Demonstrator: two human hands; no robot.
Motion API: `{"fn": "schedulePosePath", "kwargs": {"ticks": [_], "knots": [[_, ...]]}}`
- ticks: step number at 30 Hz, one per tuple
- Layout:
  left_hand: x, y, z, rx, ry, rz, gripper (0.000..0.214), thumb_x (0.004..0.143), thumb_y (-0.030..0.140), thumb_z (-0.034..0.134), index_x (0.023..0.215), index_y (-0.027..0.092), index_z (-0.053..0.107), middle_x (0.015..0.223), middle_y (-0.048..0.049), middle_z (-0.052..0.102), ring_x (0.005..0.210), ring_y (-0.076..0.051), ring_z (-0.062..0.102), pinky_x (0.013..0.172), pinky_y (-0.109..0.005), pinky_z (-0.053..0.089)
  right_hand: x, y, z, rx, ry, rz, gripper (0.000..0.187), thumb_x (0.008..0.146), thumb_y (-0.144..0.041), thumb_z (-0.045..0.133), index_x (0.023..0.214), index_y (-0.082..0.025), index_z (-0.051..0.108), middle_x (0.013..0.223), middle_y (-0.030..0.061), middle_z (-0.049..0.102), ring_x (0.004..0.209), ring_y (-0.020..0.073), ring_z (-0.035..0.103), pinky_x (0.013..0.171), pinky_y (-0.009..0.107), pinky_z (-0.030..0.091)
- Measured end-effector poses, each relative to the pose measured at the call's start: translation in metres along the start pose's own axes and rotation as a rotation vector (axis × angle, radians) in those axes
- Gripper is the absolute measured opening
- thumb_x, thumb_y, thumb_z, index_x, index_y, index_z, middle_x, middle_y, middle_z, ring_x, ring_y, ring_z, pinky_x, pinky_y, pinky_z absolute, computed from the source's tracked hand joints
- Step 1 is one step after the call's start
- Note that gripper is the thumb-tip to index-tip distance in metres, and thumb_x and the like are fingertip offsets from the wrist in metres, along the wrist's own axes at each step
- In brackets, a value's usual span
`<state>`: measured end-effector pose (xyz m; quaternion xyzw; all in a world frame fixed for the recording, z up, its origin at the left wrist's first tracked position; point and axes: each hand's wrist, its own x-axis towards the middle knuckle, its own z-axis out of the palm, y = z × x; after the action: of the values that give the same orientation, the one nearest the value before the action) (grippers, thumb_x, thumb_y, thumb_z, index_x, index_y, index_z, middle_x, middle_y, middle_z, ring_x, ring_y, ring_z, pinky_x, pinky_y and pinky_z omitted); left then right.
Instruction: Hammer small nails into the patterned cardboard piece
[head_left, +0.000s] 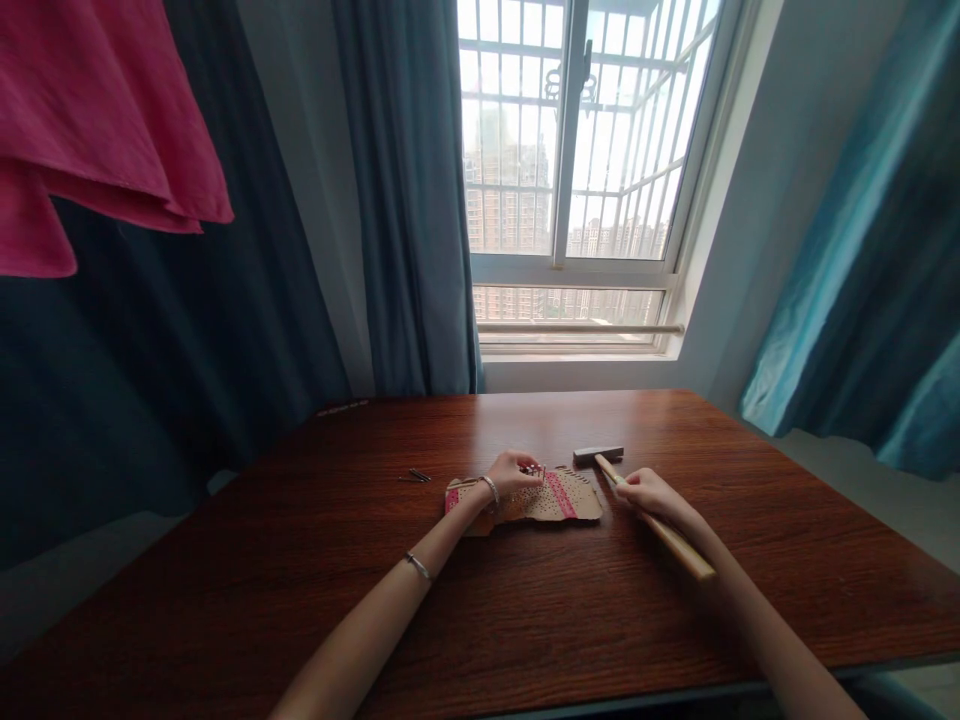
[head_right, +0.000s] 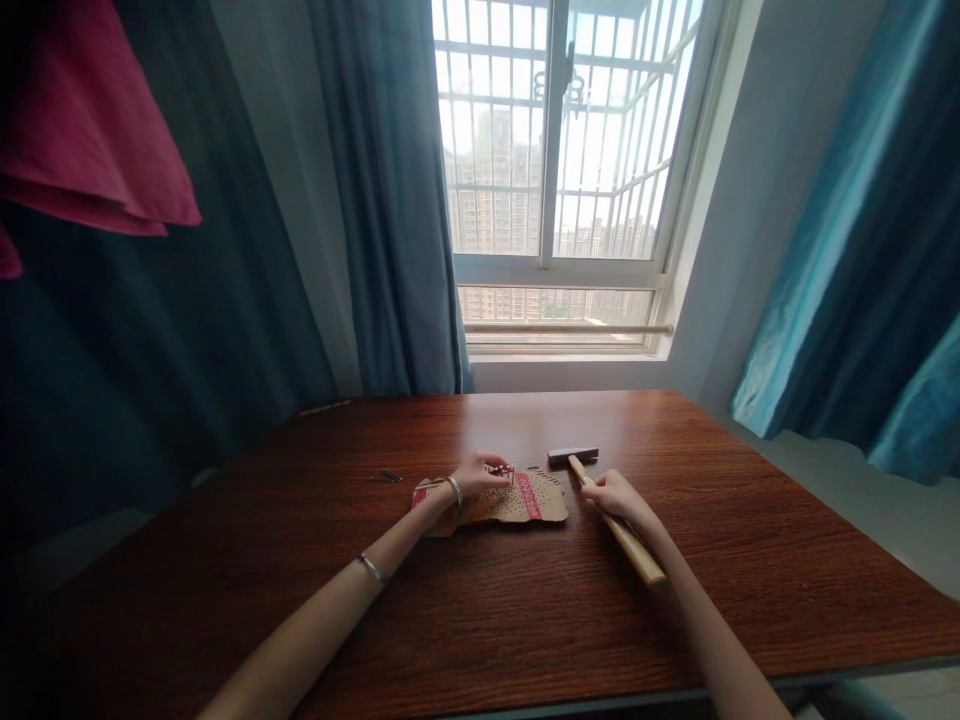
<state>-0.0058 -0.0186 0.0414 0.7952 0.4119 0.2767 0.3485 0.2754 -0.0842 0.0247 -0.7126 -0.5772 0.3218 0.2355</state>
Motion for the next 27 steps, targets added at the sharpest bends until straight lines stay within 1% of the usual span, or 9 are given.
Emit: {"fn": "schedulePosePath", "kwargs": {"ticks": [2,3,4,7,11,14,17,22,27], "knots": [[0.002,-0.008,-0.008,0.015,-0.031,0.007,0.040,0.051,0.036,0.071,0.084,0.013,0.067,0.079,-0.0033,0.065,0.079,-0.019,0.056,0.071,-0.025,0.044,-0.004,-0.005,-0.001,0.208,-0.098,0.018,0.017,0.064,-0.027,0.053,0.054,-0.014,0.048,0.046,0.0006,0.052,0.042,0.0114,0.052,0.040,0.020,0.036],[0.002,-0.012,-0.013,0.032,-0.052,0.013,0.046,0.050,0.038,0.072,0.089,0.013,0.066,0.084,-0.0037,0.065,0.082,-0.019,0.056,0.073,-0.026,0.043,-0.007,-0.007,-0.002,0.298,-0.120,0.034,0.013,0.064,-0.025,0.054,0.058,-0.014,0.048,0.048,0.0007,0.054,0.042,0.0109,0.052,0.038,0.019,0.037],[0.002,-0.016,-0.017,0.063,-0.081,0.023,0.051,0.050,0.040,0.071,0.095,0.015,0.064,0.090,-0.0039,0.064,0.086,-0.020,0.055,0.076,-0.026,0.043,-0.010,-0.010,-0.002,0.376,-0.120,0.048,0.011,0.062,-0.023,0.055,0.064,-0.014,0.049,0.052,0.0011,0.057,0.041,0.0105,0.053,0.036,0.018,0.037],[-0.004,-0.025,-0.030,0.185,-0.189,0.023,0.069,0.051,0.050,0.069,0.111,0.019,0.056,0.105,-0.0045,0.058,0.094,-0.021,0.053,0.081,-0.028,0.041,-0.019,-0.019,-0.001,0.486,-0.050,0.025,0.023,0.061,-0.022,0.058,0.081,-0.014,0.049,0.061,0.0010,0.060,0.037,0.0075,0.050,0.031,0.016,0.035],[-0.018,-0.036,-0.035,0.358,-0.255,0.076,0.086,0.048,0.060,0.066,0.121,0.020,0.046,0.120,-0.0086,0.049,0.110,-0.025,0.043,0.094,-0.033,0.033,-0.034,-0.035,-0.001,0.511,-0.044,-0.093,0.029,0.064,-0.024,0.054,0.091,-0.013,0.051,0.060,-0.0016,0.057,0.034,0.0048,0.042,0.029,0.016,0.034],[-0.027,-0.044,-0.031,0.511,-0.266,0.090,0.099,0.043,0.067,0.064,0.126,0.018,0.040,0.133,-0.0120,0.037,0.123,-0.031,0.028,0.102,-0.038,0.020,-0.048,-0.050,-0.002,0.528,-0.059,-0.130,0.041,0.063,-0.020,0.053,0.103,-0.015,0.051,0.061,-0.0032,0.054,0.035,0.0049,0.041,0.029,0.017,0.033],[-0.033,-0.048,-0.023,0.607,-0.246,0.073,0.107,0.044,0.073,0.058,0.130,0.014,0.032,0.138,-0.0152,0.027,0.127,-0.033,0.018,0.104,-0.042,0.015,-0.061,-0.065,-0.002,0.491,-0.083,-0.172,0.052,0.063,-0.020,0.055,0.114,-0.016,0.048,0.054,-0.0061,0.048,0.035,0.0058,0.041,0.029,0.017,0.033],[-0.039,-0.042,-0.012,0.656,-0.186,0.045,0.104,0.051,0.077,0.048,0.132,0.014,0.028,0.138,-0.0162,0.026,0.127,-0.032,0.019,0.103,-0.045,0.013,-0.074,-0.081,0.003,0.432,-0.142,-0.248,0.050,0.066,-0.023,0.053,0.116,-0.016,0.048,0.053,-0.0063,0.045,0.035,0.0049,0.039,0.029,0.016,0.033],[-0.042,-0.036,-0.007,0.680,-0.166,0.026,0.102,0.054,0.077,0.045,0.132,0.013,0.026,0.139,-0.0166,0.024,0.129,-0.031,0.016,0.103,-0.046,0.010,-0.075,-0.091,0.009,0.402,-0.121,-0.304,0.039,0.070,-0.026,0.049,0.108,-0.017,0.052,0.059,-0.0048,0.046,0.035,0.0038,0.037,0.028,0.015,0.033]]}}
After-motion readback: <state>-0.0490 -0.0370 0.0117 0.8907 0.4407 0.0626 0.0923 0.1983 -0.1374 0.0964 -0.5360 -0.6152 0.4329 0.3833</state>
